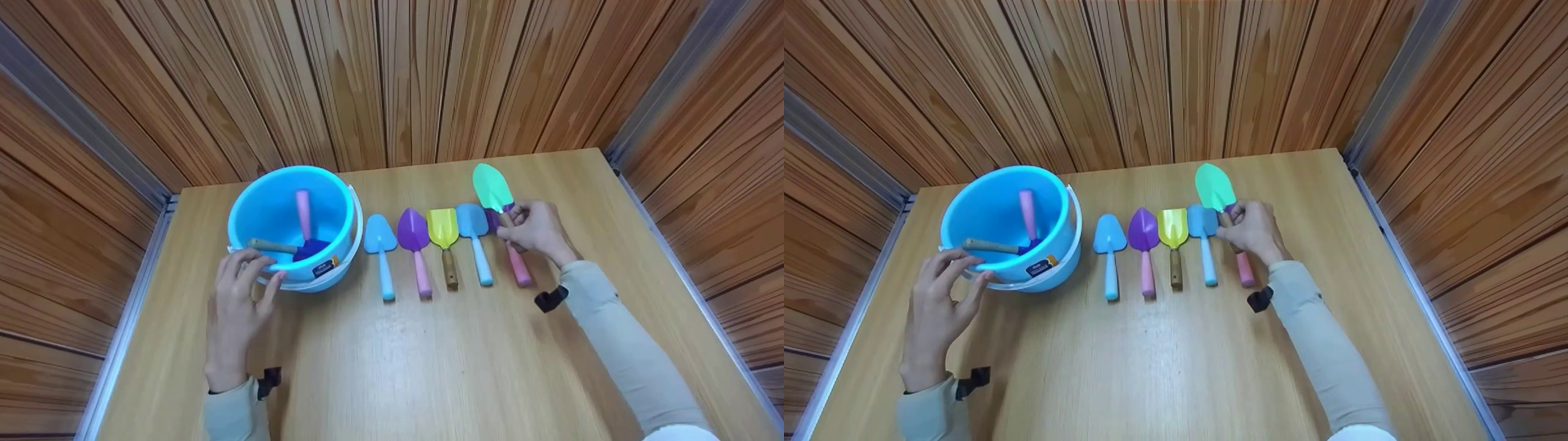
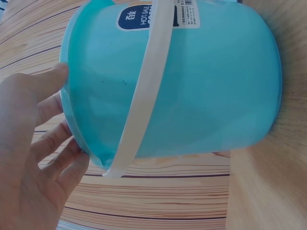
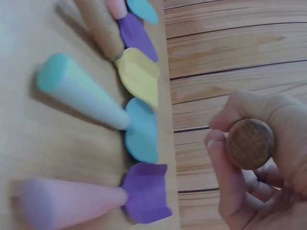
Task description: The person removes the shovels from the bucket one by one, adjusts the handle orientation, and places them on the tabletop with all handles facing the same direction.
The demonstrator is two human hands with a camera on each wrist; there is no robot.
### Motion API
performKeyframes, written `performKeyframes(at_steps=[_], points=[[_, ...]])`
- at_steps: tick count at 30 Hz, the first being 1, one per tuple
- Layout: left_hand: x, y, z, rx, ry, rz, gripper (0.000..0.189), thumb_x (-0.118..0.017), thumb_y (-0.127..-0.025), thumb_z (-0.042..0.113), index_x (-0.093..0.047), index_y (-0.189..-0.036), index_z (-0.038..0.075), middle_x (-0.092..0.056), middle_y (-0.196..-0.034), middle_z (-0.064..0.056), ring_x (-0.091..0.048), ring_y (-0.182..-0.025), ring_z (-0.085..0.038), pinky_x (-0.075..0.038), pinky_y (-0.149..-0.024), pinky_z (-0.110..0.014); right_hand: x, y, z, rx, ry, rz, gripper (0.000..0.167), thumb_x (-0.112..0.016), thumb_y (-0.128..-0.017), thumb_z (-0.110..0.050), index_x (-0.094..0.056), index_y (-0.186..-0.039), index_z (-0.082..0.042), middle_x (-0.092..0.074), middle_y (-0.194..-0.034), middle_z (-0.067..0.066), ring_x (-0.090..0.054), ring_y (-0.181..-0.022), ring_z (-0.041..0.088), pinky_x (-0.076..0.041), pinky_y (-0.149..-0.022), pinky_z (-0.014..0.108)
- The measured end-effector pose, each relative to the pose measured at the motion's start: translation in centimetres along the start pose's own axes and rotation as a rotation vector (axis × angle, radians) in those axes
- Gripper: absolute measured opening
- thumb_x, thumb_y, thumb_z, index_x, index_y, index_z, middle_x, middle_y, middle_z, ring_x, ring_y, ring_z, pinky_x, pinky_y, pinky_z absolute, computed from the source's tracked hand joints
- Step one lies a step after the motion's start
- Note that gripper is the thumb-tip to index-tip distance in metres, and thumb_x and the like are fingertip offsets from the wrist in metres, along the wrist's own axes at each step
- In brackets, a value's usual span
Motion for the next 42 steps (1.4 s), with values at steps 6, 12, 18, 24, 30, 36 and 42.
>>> performKeyframes(at_steps=[6, 12, 18, 24, 30, 36, 42], points=[[0.0, -0.1, 0.0, -0.007, 0.013, 0.008, 0.029, -0.082, -0.096, 0.026, -0.079, -0.120, 0.010, -0.069, -0.126, -0.008, -0.059, -0.130, -0.026, -0.059, -0.105, -0.057, 0.9, 0.9, 2.9, -0.050, -0.042, 0.108, 0.030, -0.082, -0.092, -0.016, -0.061, -0.110, -0.005, -0.057, -0.099, 0.010, -0.065, -0.081, 0.021, -0.063, -0.066, 0.025], [0.1, -0.1, 0.2, -0.017, 0.012, 0.014, 0.028, -0.082, -0.096, 0.025, -0.079, -0.121, 0.011, -0.070, -0.127, -0.008, -0.059, -0.130, -0.026, -0.059, -0.104, -0.057, 1.6, 1.3, 5.5, -0.064, -0.028, 0.179, 0.029, -0.081, -0.091, -0.017, -0.062, -0.108, -0.003, -0.058, -0.097, 0.010, -0.061, -0.083, 0.022, -0.057, -0.060, 0.024], [0.3, -0.1, 0.1, -0.008, 0.006, 0.012, 0.028, -0.081, -0.097, 0.026, -0.079, -0.121, 0.011, -0.069, -0.128, -0.007, -0.059, -0.132, -0.026, -0.058, -0.107, -0.057, 2.2, 1.2, 7.4, -0.050, 0.028, 0.214, 0.028, -0.081, -0.090, -0.019, -0.064, -0.104, -0.002, -0.060, -0.092, 0.010, -0.059, -0.080, 0.022, -0.052, -0.059, 0.024], [0.2, 0.0, -0.1, 0.006, -0.006, 0.004, 0.030, -0.081, -0.097, 0.028, -0.079, -0.122, 0.011, -0.069, -0.129, -0.007, -0.059, -0.133, -0.026, -0.057, -0.108, -0.057, 2.3, 1.0, 9.0, -0.042, 0.087, 0.239, 0.026, -0.082, -0.088, -0.020, -0.065, -0.099, -0.002, -0.062, -0.089, 0.009, -0.056, -0.082, 0.022, -0.048, -0.062, 0.024], [0.0, 0.0, 0.0, -0.007, -0.017, -0.002, 0.031, -0.082, -0.096, 0.026, -0.078, -0.121, 0.009, -0.069, -0.128, -0.013, -0.059, -0.132, -0.028, -0.058, -0.105, -0.058, 2.6, 0.7, 10.4, -0.044, 0.123, 0.265, 0.027, -0.082, -0.086, -0.021, -0.064, -0.094, -0.003, -0.061, -0.080, 0.005, -0.056, -0.075, 0.020, -0.046, -0.059, 0.024], [0.0, 0.0, 0.0, -0.006, -0.007, 0.000, 0.030, -0.082, -0.096, 0.026, -0.078, -0.122, 0.010, -0.069, -0.129, -0.009, -0.059, -0.133, -0.028, -0.058, -0.104, -0.059, 2.7, 0.5, 11.6, -0.061, 0.119, 0.241, 0.026, -0.080, -0.088, -0.023, -0.065, -0.095, -0.004, -0.061, -0.081, 0.004, -0.056, -0.075, 0.018, -0.046, -0.059, 0.023], [0.1, -0.1, -0.1, 0.007, -0.010, -0.006, 0.031, -0.081, -0.097, 0.028, -0.078, -0.122, 0.012, -0.068, -0.130, -0.007, -0.058, -0.134, -0.026, -0.059, -0.104, -0.057, 2.7, 0.2, 11.9, -0.066, 0.111, 0.206, 0.028, -0.081, -0.091, -0.026, -0.067, -0.098, -0.003, -0.063, -0.079, 0.004, -0.058, -0.072, 0.017, -0.047, -0.058, 0.022]])
Point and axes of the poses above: each hand's wrist, its own y-axis away from the middle knuckle, its own x-axis out of the back of the hand, z = x × y, the point moved 8 cm from there along -y, towards the middle knuckle
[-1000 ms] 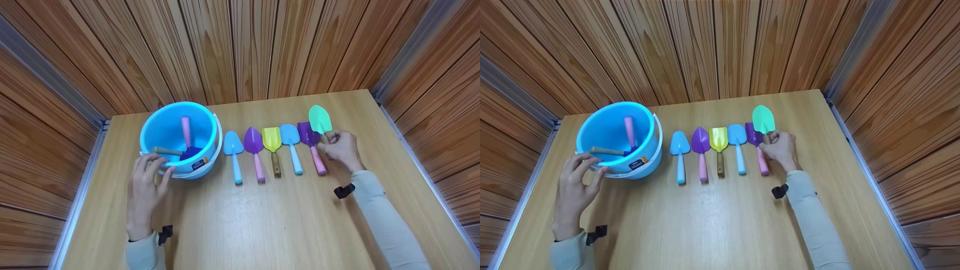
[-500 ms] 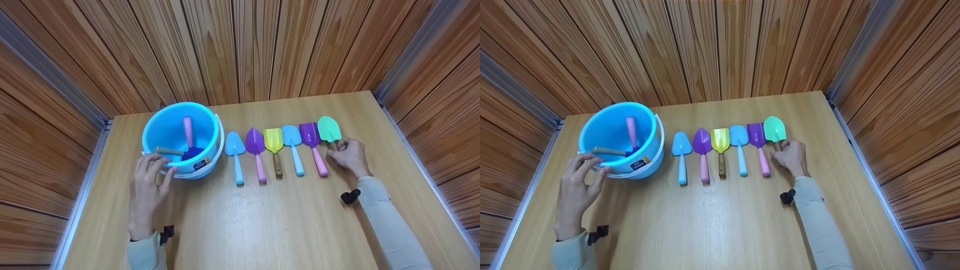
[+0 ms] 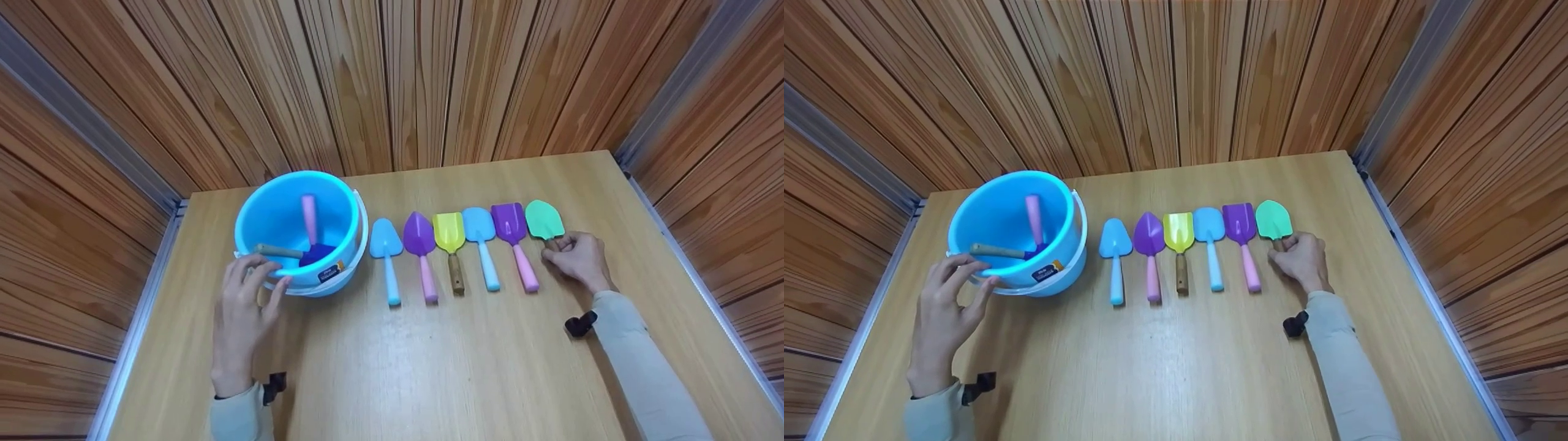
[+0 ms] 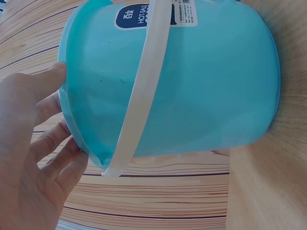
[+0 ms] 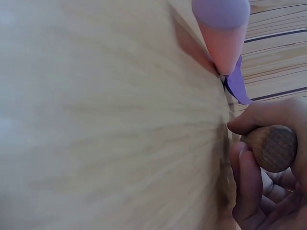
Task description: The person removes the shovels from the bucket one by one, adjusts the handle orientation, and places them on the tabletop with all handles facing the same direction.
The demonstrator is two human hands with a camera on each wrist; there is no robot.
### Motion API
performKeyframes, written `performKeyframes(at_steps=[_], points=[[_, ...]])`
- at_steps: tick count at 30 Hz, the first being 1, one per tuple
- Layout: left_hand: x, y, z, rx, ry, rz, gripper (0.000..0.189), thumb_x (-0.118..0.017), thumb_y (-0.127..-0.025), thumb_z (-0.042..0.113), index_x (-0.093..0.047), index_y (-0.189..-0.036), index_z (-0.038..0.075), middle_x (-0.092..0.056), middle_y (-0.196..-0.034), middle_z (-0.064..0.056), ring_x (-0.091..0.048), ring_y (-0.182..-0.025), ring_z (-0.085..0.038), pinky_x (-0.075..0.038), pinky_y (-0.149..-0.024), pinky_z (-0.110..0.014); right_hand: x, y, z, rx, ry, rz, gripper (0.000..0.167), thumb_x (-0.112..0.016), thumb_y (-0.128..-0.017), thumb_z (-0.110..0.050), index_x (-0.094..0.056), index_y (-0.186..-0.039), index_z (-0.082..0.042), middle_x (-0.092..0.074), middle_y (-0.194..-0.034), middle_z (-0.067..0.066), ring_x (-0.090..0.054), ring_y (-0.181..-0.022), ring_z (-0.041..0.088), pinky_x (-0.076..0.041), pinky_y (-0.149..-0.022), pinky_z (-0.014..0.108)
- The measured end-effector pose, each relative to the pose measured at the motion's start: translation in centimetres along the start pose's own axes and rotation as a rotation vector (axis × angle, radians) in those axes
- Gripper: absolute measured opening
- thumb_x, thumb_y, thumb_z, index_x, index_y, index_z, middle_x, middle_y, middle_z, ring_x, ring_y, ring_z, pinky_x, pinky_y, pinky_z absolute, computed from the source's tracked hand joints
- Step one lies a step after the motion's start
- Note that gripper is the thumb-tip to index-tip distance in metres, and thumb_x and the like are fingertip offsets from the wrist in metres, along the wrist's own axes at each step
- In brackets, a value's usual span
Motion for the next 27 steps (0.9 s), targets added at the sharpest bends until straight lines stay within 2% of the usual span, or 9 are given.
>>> performKeyframes(at_steps=[7, 12, 19, 27], points=[[0.0, 0.1, 0.0, 0.002, 0.001, 0.001, 0.031, -0.082, -0.096, 0.028, -0.078, -0.123, 0.012, -0.068, -0.130, -0.007, -0.058, -0.133, -0.026, -0.059, -0.103, -0.058, 0.1, 0.1, 0.3, -0.007, 0.009, -0.029, 0.033, -0.081, -0.094, -0.032, -0.069, -0.098, -0.002, -0.064, -0.077, 0.003, -0.058, -0.070, 0.016, -0.047, -0.058, 0.023], [0.0, 0.1, 0.0, 0.000, -0.004, 0.004, 0.031, -0.082, -0.096, 0.027, -0.078, -0.122, 0.011, -0.068, -0.130, -0.008, -0.058, -0.133, -0.027, -0.059, -0.104, -0.059, 0.0, 0.1, 0.1, -0.006, 0.013, -0.086, 0.038, -0.079, -0.096, -0.037, -0.068, -0.104, -0.001, -0.065, -0.080, 0.006, -0.059, -0.071, 0.018, -0.048, -0.058, 0.025], [0.2, 0.2, 0.1, -0.015, -0.017, 0.008, 0.029, -0.083, -0.096, 0.025, -0.078, -0.120, 0.009, -0.069, -0.128, -0.010, -0.058, -0.132, -0.029, -0.059, -0.103, -0.059, 0.1, 0.2, -0.8, 0.018, 0.111, -0.111, 0.042, -0.080, -0.095, -0.040, -0.069, -0.106, -0.001, -0.064, -0.088, 0.009, -0.058, -0.080, 0.022, -0.047, -0.063, 0.027], [0.0, 0.1, 0.1, -0.011, -0.011, 0.004, 0.030, -0.082, -0.096, 0.027, -0.078, -0.122, 0.010, -0.069, -0.129, -0.009, -0.058, -0.133, -0.028, -0.058, -0.105, -0.058, 0.3, 1.1, -1.0, -0.053, 0.136, -0.203, 0.048, -0.080, -0.094, -0.043, -0.066, -0.113, -0.001, -0.064, -0.092, 0.008, -0.059, -0.083, 0.023, -0.047, -0.067, 0.030]])
Point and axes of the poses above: each hand's wrist, its own y-axis away from the middle knuckle, its own x-axis out of the back of the hand, z = x × y, the point moved 8 cm from there along -y, towards the middle knuckle
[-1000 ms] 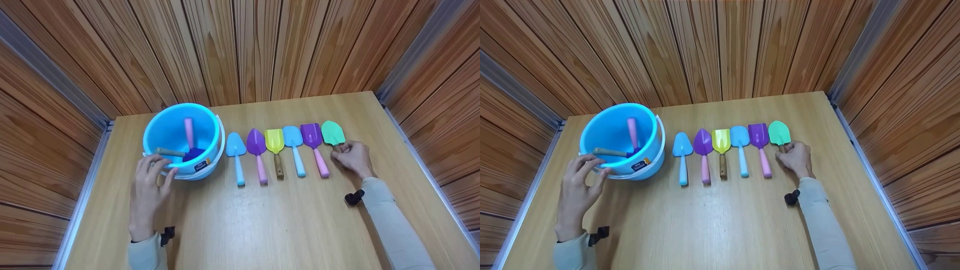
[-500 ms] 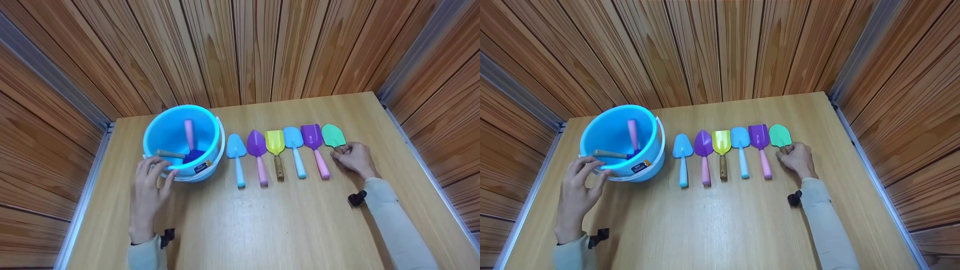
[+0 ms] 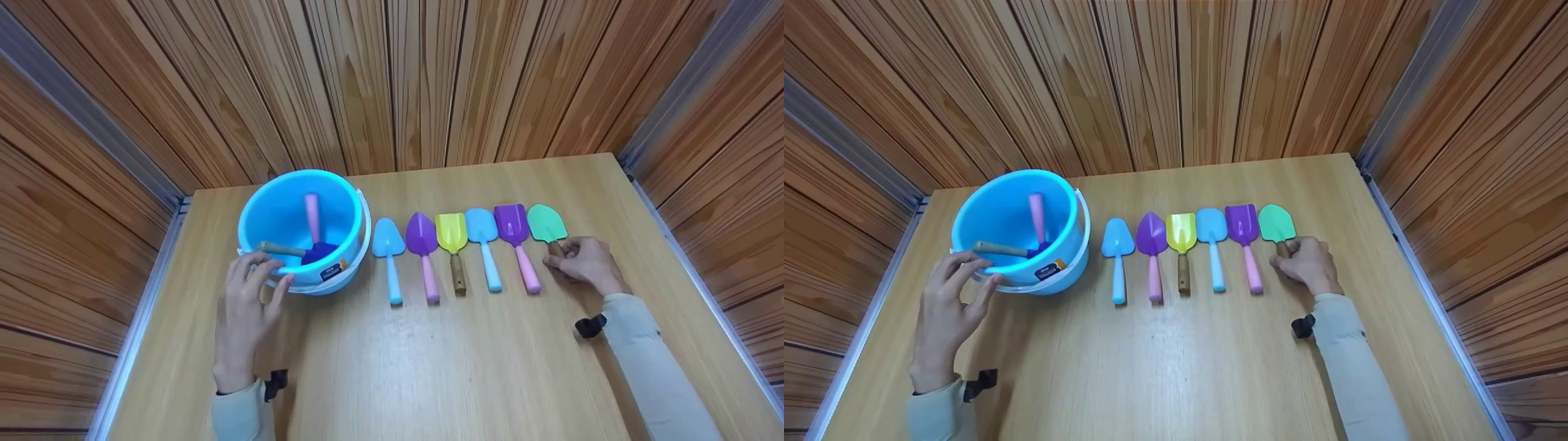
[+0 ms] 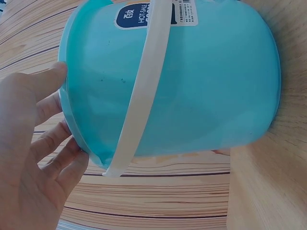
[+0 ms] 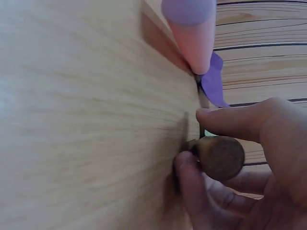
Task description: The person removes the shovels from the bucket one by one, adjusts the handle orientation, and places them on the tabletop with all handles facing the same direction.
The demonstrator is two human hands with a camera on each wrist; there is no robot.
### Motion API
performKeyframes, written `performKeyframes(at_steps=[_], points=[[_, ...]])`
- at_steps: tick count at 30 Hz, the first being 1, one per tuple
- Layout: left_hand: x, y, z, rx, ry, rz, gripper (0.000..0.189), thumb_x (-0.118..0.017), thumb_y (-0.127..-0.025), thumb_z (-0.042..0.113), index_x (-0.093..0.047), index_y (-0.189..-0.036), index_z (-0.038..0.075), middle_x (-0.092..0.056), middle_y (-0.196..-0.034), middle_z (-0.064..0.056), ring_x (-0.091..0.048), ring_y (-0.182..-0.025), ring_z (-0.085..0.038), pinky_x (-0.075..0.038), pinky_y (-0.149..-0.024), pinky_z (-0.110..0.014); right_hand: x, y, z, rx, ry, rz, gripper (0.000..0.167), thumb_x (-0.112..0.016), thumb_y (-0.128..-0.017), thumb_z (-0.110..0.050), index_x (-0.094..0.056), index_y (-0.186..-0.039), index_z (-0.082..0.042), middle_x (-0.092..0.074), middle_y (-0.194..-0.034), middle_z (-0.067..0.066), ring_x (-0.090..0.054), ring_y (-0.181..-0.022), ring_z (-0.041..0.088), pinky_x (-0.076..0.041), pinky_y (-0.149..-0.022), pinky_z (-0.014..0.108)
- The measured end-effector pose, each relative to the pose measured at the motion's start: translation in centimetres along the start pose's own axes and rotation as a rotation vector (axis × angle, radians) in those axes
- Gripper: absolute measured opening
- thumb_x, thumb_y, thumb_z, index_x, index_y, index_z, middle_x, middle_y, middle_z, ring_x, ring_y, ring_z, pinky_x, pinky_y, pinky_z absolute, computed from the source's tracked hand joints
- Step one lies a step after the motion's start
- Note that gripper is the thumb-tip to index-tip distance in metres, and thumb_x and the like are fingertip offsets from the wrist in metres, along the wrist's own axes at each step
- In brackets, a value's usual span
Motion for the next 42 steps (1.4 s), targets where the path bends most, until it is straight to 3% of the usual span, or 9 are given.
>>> performKeyframes(at_steps=[8, 12, 15, 18, 23, 32, 38, 42], points=[[0.1, 0.0, 0.0, -0.022, 0.017, 0.012, 0.030, -0.082, -0.096, 0.025, -0.078, -0.121, 0.009, -0.069, -0.128, -0.009, -0.059, -0.132, -0.028, -0.058, -0.105, -0.058, 1.1, 0.7, -2.7, 0.014, 0.133, -0.010, 0.067, -0.080, -0.094, -0.045, -0.059, -0.132, 0.005, -0.066, -0.109, 0.021, -0.059, -0.093, 0.035, -0.046, -0.075, 0.042], [0.2, 0.2, -0.1, -0.010, 0.001, 0.009, 0.032, -0.083, -0.095, 0.025, -0.078, -0.122, 0.008, -0.070, -0.129, -0.009, -0.059, -0.133, -0.028, -0.059, -0.104, -0.058, 0.8, 1.2, -6.5, 0.045, 0.149, -0.006, 0.068, -0.078, -0.097, -0.042, -0.056, -0.141, 0.005, -0.065, -0.120, 0.025, -0.060, -0.099, 0.038, -0.052, -0.079, 0.047], [0.2, 0.4, -0.1, -0.007, -0.013, 0.008, 0.033, -0.083, -0.096, 0.026, -0.078, -0.123, 0.008, -0.070, -0.129, -0.008, -0.059, -0.134, -0.029, -0.058, -0.105, -0.058, 0.2, 1.6, -10.2, 0.092, 0.132, -0.008, 0.065, -0.077, -0.099, -0.038, -0.056, -0.146, 0.003, -0.064, -0.130, 0.027, -0.061, -0.109, 0.041, -0.057, -0.090, 0.054], [0.1, 0.4, 0.1, -0.015, -0.012, 0.013, 0.032, -0.082, -0.096, 0.025, -0.078, -0.124, 0.009, -0.071, -0.129, -0.008, -0.060, -0.134, -0.030, -0.057, -0.107, -0.059, -0.3, 1.9, -14.1, 0.198, 0.135, 0.005, 0.062, -0.078, -0.099, -0.033, -0.058, -0.146, 0.003, -0.066, -0.133, 0.027, -0.064, -0.115, 0.043, -0.058, -0.097, 0.058], [0.1, 0.5, 0.2, -0.031, 0.000, 0.027, 0.029, -0.082, -0.096, 0.023, -0.079, -0.121, 0.009, -0.072, -0.127, -0.009, -0.061, -0.133, -0.029, -0.057, -0.107, -0.058, -0.9, 1.5, -19.9, 0.382, 0.206, 0.042, 0.052, -0.079, -0.098, -0.028, -0.066, -0.136, 0.005, -0.070, -0.129, 0.027, -0.069, -0.114, 0.043, -0.059, -0.094, 0.059], [0.0, 0.6, 0.4, -0.049, 0.015, 0.029, 0.027, -0.083, -0.096, 0.022, -0.079, -0.119, 0.007, -0.072, -0.125, -0.008, -0.061, -0.133, -0.031, -0.059, -0.105, -0.058, -2.7, 1.7, -28.4, 0.562, 0.263, 0.039, 0.052, -0.079, -0.098, -0.031, -0.067, -0.138, 0.000, -0.064, -0.144, 0.023, -0.067, -0.127, 0.043, -0.063, -0.094, 0.055], [0.2, 0.3, 0.4, -0.081, -0.021, 0.041, 0.031, -0.085, -0.094, 0.022, -0.080, -0.120, 0.007, -0.073, -0.123, -0.010, -0.065, -0.128, -0.030, -0.061, -0.100, -0.056, -4.1, 2.7, -33.8, 0.721, 0.328, 0.047, 0.047, -0.076, -0.101, -0.031, -0.067, -0.138, -0.003, -0.065, -0.143, 0.020, -0.065, -0.129, 0.040, -0.059, -0.103, 0.054], [0.2, 0.1, 0.5, -0.111, -0.026, 0.056, 0.033, -0.088, -0.091, 0.020, -0.081, -0.120, 0.007, -0.076, -0.120, -0.011, -0.068, -0.128, -0.033, -0.061, -0.100, -0.057, -5.4, 3.3, -36.9, 0.806, 0.332, 0.008, 0.043, -0.073, -0.103, -0.029, -0.068, -0.138, -0.004, -0.067, -0.140, 0.017, -0.066, -0.128, 0.037, -0.057, -0.107, 0.051]])
Point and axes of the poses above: each hand's wrist, its own y-axis away from the middle knuckle, its own x-axis out of the back of the hand, z = x × y, the point moved 8 cm from there along -y, towards the middle knuckle
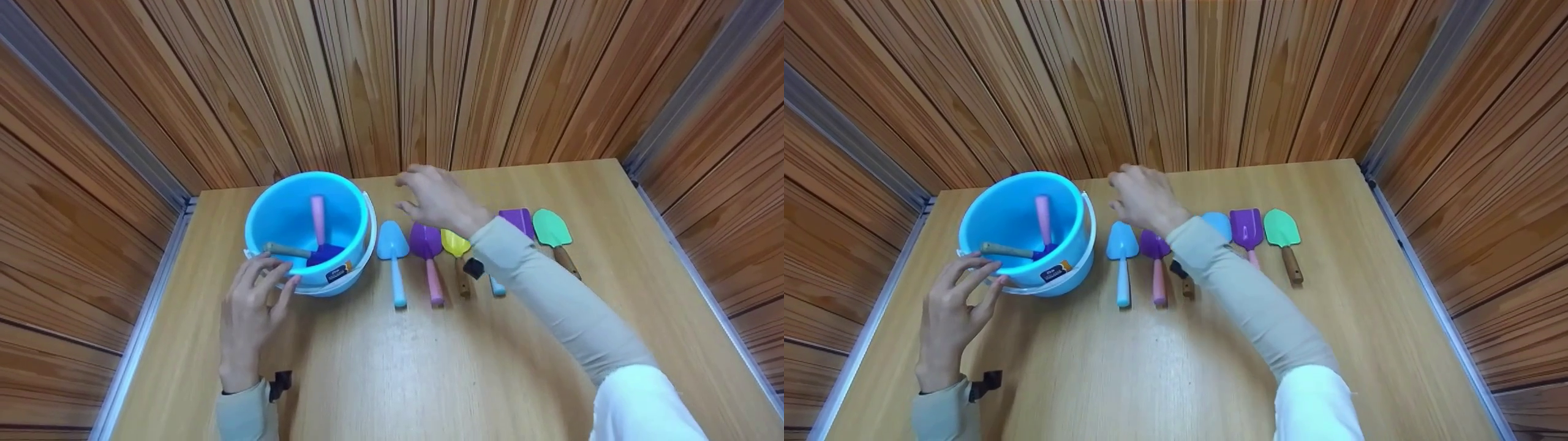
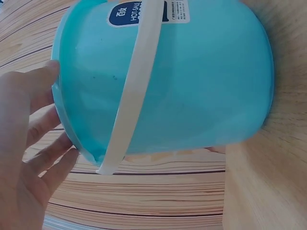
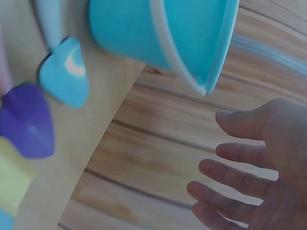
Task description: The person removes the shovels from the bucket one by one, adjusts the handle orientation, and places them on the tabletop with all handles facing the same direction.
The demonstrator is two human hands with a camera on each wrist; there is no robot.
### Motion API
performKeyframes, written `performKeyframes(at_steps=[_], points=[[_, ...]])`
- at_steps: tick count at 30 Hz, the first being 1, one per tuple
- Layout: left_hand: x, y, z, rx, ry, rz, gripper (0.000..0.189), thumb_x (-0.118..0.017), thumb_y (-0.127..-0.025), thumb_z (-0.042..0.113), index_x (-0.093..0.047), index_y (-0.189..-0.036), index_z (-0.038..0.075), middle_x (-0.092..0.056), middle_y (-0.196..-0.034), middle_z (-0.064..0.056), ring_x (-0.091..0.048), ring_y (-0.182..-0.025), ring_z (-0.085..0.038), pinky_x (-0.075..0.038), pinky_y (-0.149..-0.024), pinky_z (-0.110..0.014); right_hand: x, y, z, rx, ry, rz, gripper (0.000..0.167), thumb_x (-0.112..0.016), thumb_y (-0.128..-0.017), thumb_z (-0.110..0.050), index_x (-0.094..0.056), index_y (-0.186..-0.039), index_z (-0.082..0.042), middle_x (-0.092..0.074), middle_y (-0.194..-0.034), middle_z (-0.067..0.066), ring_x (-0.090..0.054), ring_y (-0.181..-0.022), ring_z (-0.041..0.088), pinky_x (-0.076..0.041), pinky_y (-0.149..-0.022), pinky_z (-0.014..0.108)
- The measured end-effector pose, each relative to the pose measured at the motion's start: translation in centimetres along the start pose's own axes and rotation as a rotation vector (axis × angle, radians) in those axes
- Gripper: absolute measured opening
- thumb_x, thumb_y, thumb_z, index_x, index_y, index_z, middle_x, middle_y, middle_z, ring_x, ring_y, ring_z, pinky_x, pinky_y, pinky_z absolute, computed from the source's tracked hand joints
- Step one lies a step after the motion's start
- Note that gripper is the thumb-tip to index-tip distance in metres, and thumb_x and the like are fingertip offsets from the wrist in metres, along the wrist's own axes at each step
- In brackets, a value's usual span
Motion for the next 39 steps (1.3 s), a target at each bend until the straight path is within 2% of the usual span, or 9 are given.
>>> performKeyframes(at_steps=[4, 11, 18, 22, 25, 29, 32, 34, 39], points=[[-0.3, 0.0, 0.4, -0.020, 0.010, 0.012, 0.041, -0.091, -0.086, 0.014, -0.080, -0.125, 0.009, -0.079, -0.123, -0.010, -0.067, -0.133, -0.036, -0.059, -0.101, -0.056, -0.4, -1.5, -2.2, 0.074, -0.031, -0.015, 0.041, -0.072, -0.104, -0.029, -0.069, -0.139, -0.007, -0.069, -0.139, 0.015, -0.067, -0.127, 0.034, -0.060, -0.105, 0.048], [-1.1, -0.3, 1.4, -0.080, 0.021, 0.024, 0.049, -0.093, -0.083, 0.011, -0.077, -0.129, 0.009, -0.078, -0.126, -0.012, -0.066, -0.132, -0.037, -0.062, -0.095, -0.051, -1.9, -2.6, -4.7, 0.206, -0.095, -0.065, 0.042, -0.069, -0.106, -0.024, -0.066, -0.142, -0.004, -0.068, -0.141, 0.017, -0.070, -0.126, 0.032, -0.061, -0.105, 0.043], [-0.6, 0.0, 1.1, -0.068, 0.040, 0.035, 0.052, -0.094, -0.081, 0.010, -0.077, -0.131, 0.013, -0.078, -0.127, -0.009, -0.066, -0.133, -0.036, -0.062, -0.094, -0.052, -5.2, -4.8, -7.3, 0.237, -0.064, -0.210, 0.047, -0.069, -0.106, -0.026, -0.062, -0.149, -0.009, -0.059, -0.155, 0.013, -0.054, -0.147, 0.032, -0.048, -0.120, 0.049], [-0.5, 0.4, 1.1, -0.061, 0.049, 0.036, 0.051, -0.094, -0.081, 0.010, -0.077, -0.130, 0.013, -0.078, -0.126, -0.009, -0.066, -0.132, -0.036, -0.062, -0.093, -0.053, -7.3, -5.9, -8.4, 0.234, -0.032, -0.288, 0.044, -0.071, -0.104, -0.025, -0.065, -0.146, -0.015, -0.052, -0.161, 0.009, -0.042, -0.156, 0.030, -0.038, -0.127, 0.050], [-0.5, 0.4, 1.2, -0.082, 0.038, 0.043, 0.052, -0.095, -0.080, 0.008, -0.078, -0.129, 0.012, -0.079, -0.124, -0.010, -0.067, -0.131, -0.036, -0.063, -0.091, -0.052, -8.5, -6.6, -9.1, 0.253, 0.001, -0.303, 0.029, -0.072, -0.103, -0.024, -0.076, -0.131, -0.018, -0.055, -0.159, 0.006, -0.043, -0.155, 0.028, -0.034, -0.129, 0.049], [-0.4, 0.3, 1.5, -0.127, 0.019, 0.061, 0.053, -0.095, -0.078, 0.006, -0.079, -0.128, 0.010, -0.079, -0.125, -0.008, -0.068, -0.132, -0.034, -0.062, -0.094, -0.051, -10.1, -7.3, -10.4, 0.322, 0.134, -0.300, 0.029, -0.073, -0.102, -0.028, -0.078, -0.129, -0.018, -0.063, -0.150, 0.005, -0.053, -0.145, 0.026, -0.037, -0.128, 0.046], [-0.5, 0.3, 1.6, -0.144, 0.011, 0.064, 0.051, -0.095, -0.078, 0.007, -0.080, -0.126, 0.009, -0.079, -0.124, -0.008, -0.069, -0.131, -0.032, -0.060, -0.098, -0.052, -11.5, -7.5, -11.0, 0.365, 0.263, -0.323, 0.039, -0.072, -0.103, -0.029, -0.071, -0.141, -0.018, -0.067, -0.145, 0.004, -0.057, -0.139, 0.025, -0.040, -0.127, 0.042], [-0.6, 0.4, 1.6, -0.137, 0.015, 0.060, 0.049, -0.095, -0.078, 0.008, -0.080, -0.125, 0.010, -0.080, -0.124, -0.008, -0.070, -0.130, -0.032, -0.060, -0.100, -0.053, -12.4, -7.6, -11.2, 0.374, 0.352, -0.353, 0.040, -0.071, -0.104, -0.029, -0.069, -0.143, -0.019, -0.069, -0.143, 0.002, -0.058, -0.138, 0.024, -0.039, -0.127, 0.039], [-0.7, 0.4, 1.4, -0.103, 0.040, 0.066, 0.048, -0.096, -0.077, 0.007, -0.081, -0.123, 0.010, -0.080, -0.122, -0.007, -0.070, -0.128, -0.034, -0.059, -0.100, -0.055, -13.5, -7.8, -11.5, 0.381, 0.619, -0.375, 0.030, -0.065, -0.107, -0.032, -0.074, -0.134, -0.022, -0.074, -0.132, -0.001, -0.059, -0.134, 0.021, -0.035, -0.127, 0.039]])
Point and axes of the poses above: each hand's wrist, its own y-axis away from the middle knuckle, its own x-axis out of the back of the hand, z = x × y, the point moved 8 cm from there along -y, towards the middle knuckle
